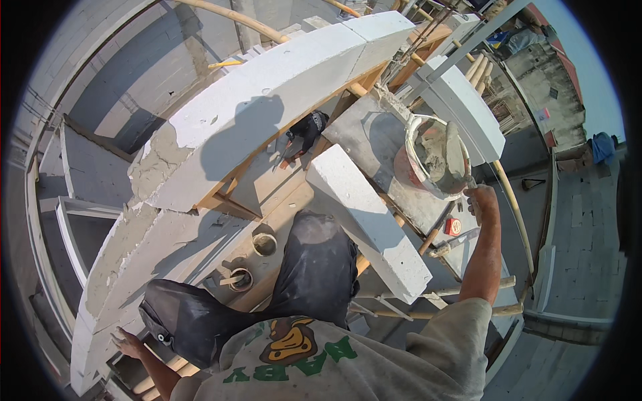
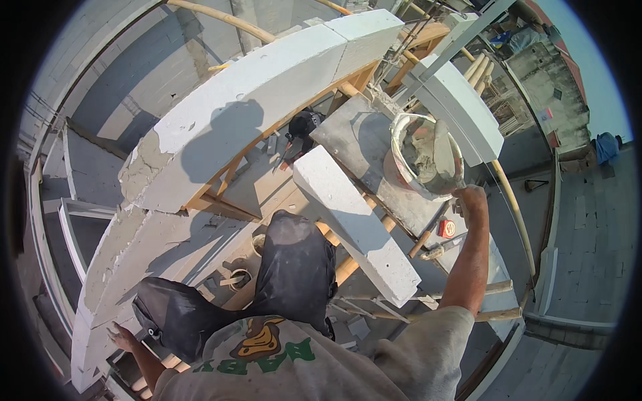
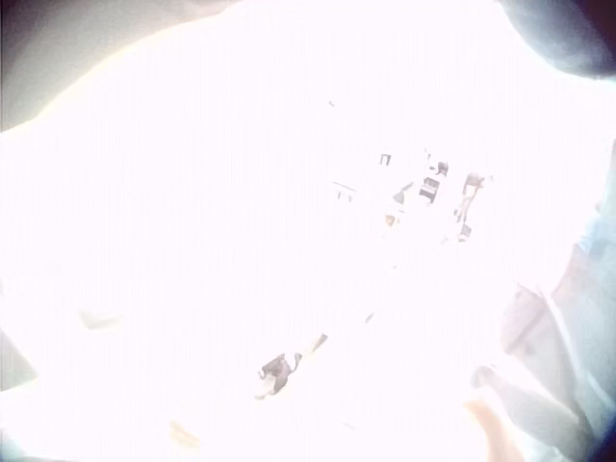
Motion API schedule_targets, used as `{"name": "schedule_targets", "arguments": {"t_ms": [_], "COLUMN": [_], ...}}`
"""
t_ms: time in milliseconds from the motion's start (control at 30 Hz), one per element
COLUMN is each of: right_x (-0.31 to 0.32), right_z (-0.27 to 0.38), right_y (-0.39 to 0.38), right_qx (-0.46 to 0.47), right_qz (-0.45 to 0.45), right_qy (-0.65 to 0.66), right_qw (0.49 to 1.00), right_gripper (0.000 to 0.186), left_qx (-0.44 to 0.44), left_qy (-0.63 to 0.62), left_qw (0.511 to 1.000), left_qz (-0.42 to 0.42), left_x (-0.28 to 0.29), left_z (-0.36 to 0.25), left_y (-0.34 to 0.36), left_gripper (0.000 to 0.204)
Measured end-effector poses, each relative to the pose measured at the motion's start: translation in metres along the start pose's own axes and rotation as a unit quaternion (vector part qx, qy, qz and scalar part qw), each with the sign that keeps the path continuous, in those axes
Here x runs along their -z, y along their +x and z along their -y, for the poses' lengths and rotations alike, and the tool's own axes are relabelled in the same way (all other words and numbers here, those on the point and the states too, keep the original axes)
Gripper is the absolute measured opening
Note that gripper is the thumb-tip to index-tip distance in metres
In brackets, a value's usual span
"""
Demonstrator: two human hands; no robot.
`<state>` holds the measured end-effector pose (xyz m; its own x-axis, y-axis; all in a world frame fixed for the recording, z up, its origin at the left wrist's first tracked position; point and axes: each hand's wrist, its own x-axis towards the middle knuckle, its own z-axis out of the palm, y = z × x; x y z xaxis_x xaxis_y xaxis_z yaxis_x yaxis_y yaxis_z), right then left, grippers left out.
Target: The person builds a wall by shaping lightweight concrete blocks with a machete, then cementing them together with mortar using a trowel.
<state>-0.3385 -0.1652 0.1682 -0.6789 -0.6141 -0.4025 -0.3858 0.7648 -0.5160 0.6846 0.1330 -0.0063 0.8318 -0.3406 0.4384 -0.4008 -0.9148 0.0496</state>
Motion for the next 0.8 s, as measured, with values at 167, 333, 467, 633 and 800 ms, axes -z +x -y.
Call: {"name": "schedule_targets", "arguments": {"t_ms": [167,333,467,633,800], "right_x": [0.027,-0.028,-0.100,-0.226,-0.349], "right_z": [-0.043,0.057,0.142,0.236,0.268], "right_y": [-0.064,-0.156,-0.256,-0.404,-0.505], "right_qx": [0.200,0.317,0.482,0.655,0.738], "right_qz": [-0.077,0.007,0.122,0.065,0.012], "right_qy": [0.150,0.127,0.065,-0.083,-0.148], "right_qw": [0.965,0.940,0.865,0.748,0.659], "right_gripper": [0.019,0.022,0.025,0.033,0.040], "left_qx": [0.052,-0.010,-0.022,-0.029,-0.010], "left_qy": [-0.256,-0.177,-0.182,-0.151,-0.198], "left_qw": [0.964,0.978,0.980,0.987,0.978], "left_qz": [-0.037,-0.109,-0.076,0.041,0.072], "left_x": [0.034,0.055,0.040,0.016,0.021], "left_z": [-0.100,-0.059,-0.049,-0.049,-0.049], "left_y": [0.006,0.062,0.108,0.119,0.116], "left_gripper": [0.053,0.048,0.050,0.056,0.051]}}
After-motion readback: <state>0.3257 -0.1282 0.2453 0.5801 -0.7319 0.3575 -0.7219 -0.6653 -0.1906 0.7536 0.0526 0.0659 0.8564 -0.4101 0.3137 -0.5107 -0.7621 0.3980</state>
